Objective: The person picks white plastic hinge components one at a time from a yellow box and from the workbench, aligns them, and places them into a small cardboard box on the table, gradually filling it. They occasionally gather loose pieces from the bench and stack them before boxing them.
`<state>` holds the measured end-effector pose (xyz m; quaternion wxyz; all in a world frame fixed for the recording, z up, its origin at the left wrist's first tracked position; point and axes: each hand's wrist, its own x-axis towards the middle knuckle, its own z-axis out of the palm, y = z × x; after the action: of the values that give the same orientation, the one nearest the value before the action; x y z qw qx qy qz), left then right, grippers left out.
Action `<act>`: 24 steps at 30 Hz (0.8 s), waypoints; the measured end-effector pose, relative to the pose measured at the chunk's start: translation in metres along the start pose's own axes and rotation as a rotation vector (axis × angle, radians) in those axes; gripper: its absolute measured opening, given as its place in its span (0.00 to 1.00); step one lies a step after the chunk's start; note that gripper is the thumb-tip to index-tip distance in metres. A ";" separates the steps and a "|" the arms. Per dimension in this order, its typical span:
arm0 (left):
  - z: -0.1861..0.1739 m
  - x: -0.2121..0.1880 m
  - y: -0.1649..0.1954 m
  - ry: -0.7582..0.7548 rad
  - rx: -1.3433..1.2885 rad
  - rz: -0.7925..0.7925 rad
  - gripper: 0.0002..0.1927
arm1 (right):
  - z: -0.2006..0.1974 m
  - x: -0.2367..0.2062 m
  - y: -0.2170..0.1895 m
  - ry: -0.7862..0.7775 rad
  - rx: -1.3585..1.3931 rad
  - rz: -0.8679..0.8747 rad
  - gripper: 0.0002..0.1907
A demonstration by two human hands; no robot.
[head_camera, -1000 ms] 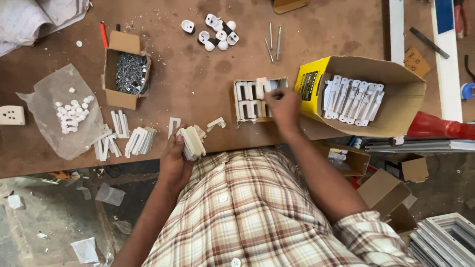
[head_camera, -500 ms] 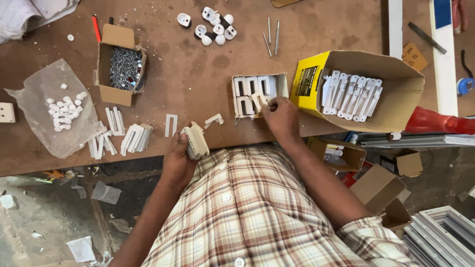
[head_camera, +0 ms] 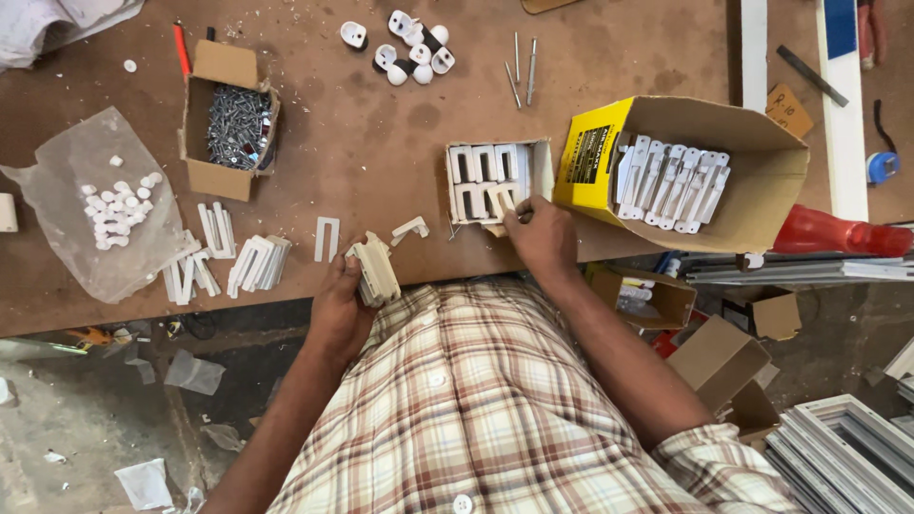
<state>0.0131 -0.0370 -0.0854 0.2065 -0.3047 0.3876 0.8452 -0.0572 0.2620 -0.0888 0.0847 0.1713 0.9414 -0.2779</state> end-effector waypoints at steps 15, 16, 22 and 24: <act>-0.008 0.000 -0.002 0.000 0.013 -0.017 0.25 | 0.007 0.012 -0.017 -0.117 -0.248 0.042 0.15; -0.008 -0.001 -0.002 0.006 0.008 -0.022 0.25 | 0.008 0.013 -0.018 -0.137 -0.259 0.057 0.15; -0.013 -0.002 0.000 -0.020 -0.007 -0.001 0.24 | 0.006 0.017 -0.014 -0.185 -0.232 0.047 0.15; -0.014 -0.003 0.001 -0.020 -0.010 0.014 0.23 | 0.007 0.018 -0.011 -0.169 -0.226 0.022 0.14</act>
<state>0.0196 -0.0488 -0.0906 0.2032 -0.2944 0.3833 0.8516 -0.0770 0.2545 -0.0941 0.1853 0.1469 0.9543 -0.1826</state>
